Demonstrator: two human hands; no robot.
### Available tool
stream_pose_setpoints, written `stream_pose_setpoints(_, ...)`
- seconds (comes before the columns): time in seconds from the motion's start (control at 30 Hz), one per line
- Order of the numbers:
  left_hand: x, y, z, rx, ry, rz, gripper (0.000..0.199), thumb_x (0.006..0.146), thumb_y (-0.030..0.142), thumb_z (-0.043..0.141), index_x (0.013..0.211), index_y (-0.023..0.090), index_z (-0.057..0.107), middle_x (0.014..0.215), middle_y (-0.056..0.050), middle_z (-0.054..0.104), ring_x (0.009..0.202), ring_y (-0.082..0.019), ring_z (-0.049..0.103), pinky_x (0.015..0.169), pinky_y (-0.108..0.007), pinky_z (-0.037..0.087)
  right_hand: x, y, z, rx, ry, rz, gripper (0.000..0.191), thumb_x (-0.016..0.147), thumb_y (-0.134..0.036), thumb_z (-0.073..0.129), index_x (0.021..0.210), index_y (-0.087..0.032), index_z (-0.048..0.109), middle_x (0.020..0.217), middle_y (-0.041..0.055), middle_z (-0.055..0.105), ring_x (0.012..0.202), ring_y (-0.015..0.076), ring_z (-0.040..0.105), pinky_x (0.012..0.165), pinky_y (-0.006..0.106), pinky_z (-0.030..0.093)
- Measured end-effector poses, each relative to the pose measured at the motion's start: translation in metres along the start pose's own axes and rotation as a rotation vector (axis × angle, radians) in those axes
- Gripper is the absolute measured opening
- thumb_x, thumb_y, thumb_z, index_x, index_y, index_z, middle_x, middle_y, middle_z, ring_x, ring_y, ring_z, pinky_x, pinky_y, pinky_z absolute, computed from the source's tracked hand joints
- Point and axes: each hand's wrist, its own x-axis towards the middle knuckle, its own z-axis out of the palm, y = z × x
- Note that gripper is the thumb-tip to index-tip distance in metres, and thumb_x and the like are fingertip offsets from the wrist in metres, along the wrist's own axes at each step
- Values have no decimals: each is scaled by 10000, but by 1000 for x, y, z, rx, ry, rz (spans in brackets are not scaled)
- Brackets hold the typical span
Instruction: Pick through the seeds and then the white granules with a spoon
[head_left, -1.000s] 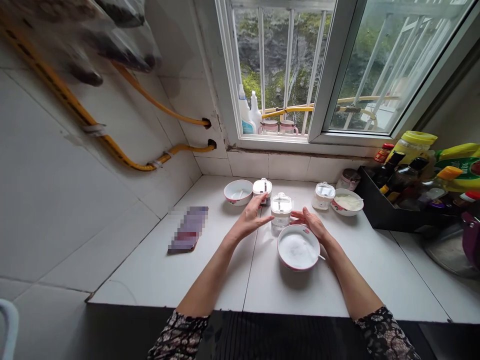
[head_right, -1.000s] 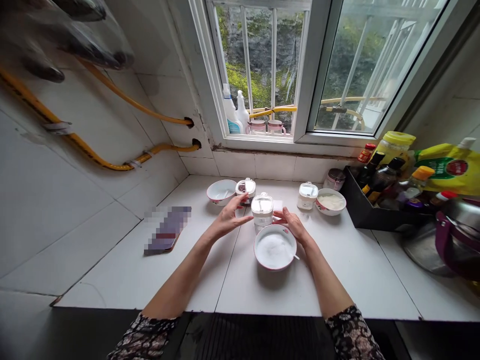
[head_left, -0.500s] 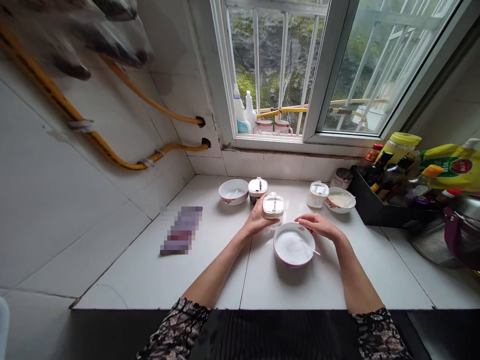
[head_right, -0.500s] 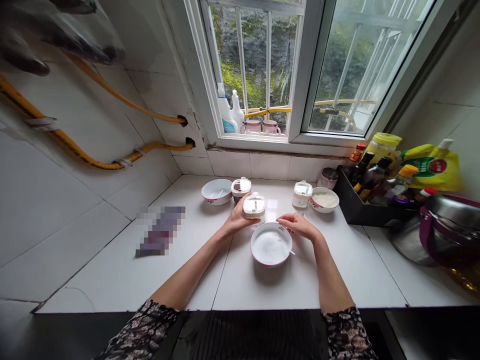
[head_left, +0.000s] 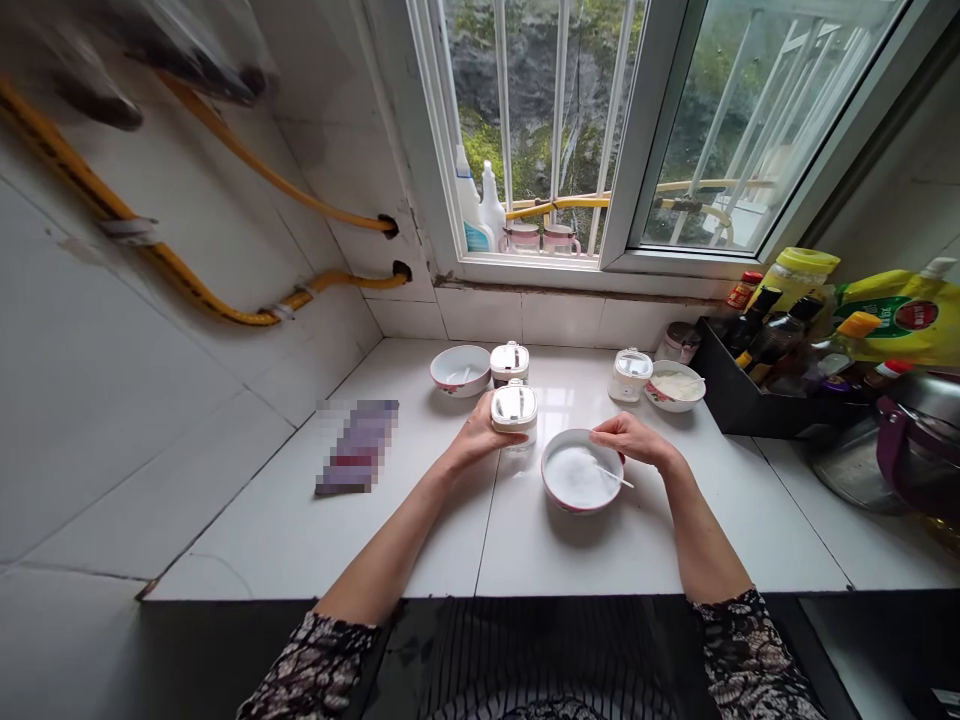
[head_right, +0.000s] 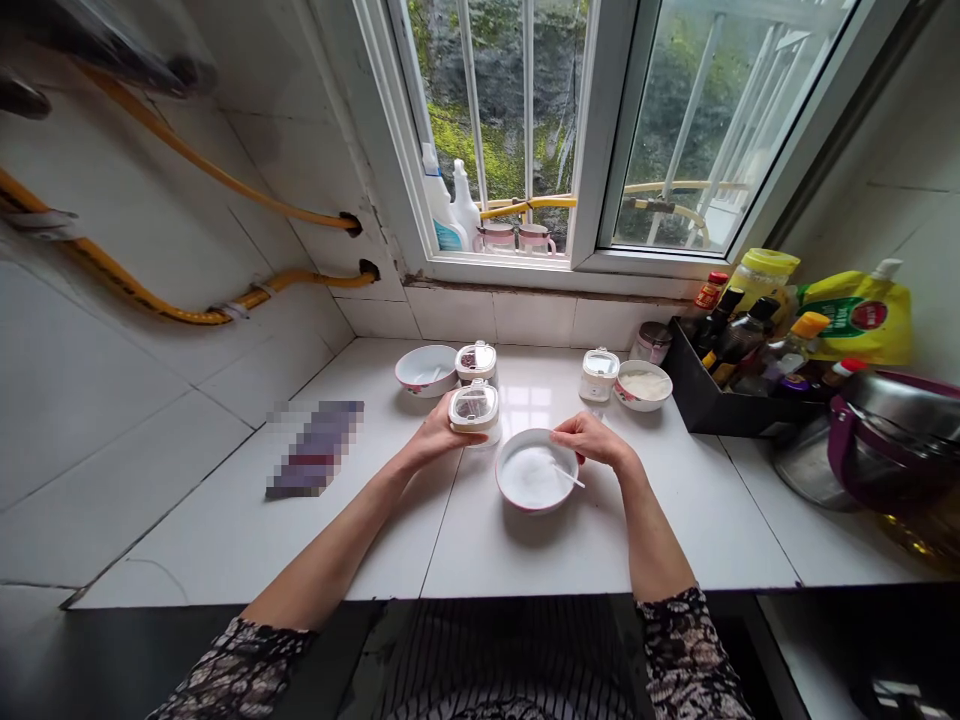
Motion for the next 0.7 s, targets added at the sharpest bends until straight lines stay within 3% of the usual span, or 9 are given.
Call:
stream_pose_setpoints(0.23,-4,-6,1,-38,-9,-28,861,541,327,865,1298,195,476,1328,-127,560,1258,-333,513,1054,-456,412,8,2,-3,19,150,-15,377,717,-500,647,541,-169,612,477,-41,401,458,88,372,413,229,367)
stream_pose_setpoints(0.43,-5,-7,-1,-101,-88,-30,887,582,305,850,1360,241,429,1339,-107,565,1252,-308,527,1030,-447,439,17,11,-3,12,308,-52,375,714,-511,629,607,-156,690,472,-36,433,481,98,376,435,235,326)
stream_pose_setpoints(0.57,-5,-8,-4,-105,-103,-39,851,581,281,837,1340,276,452,1339,-92,565,1266,-316,520,1052,-477,422,23,14,1,61,432,-97,363,675,-510,668,675,-155,743,546,-5,555,558,126,456,514,259,357)
stream_pose_setpoints(0.7,-5,-6,-2,-79,-97,-35,833,585,269,835,1333,276,471,1330,-92,572,1262,-309,527,1056,-473,423,23,13,0,124,417,-34,386,641,-523,703,713,-148,759,551,-2,564,553,130,457,504,266,356)
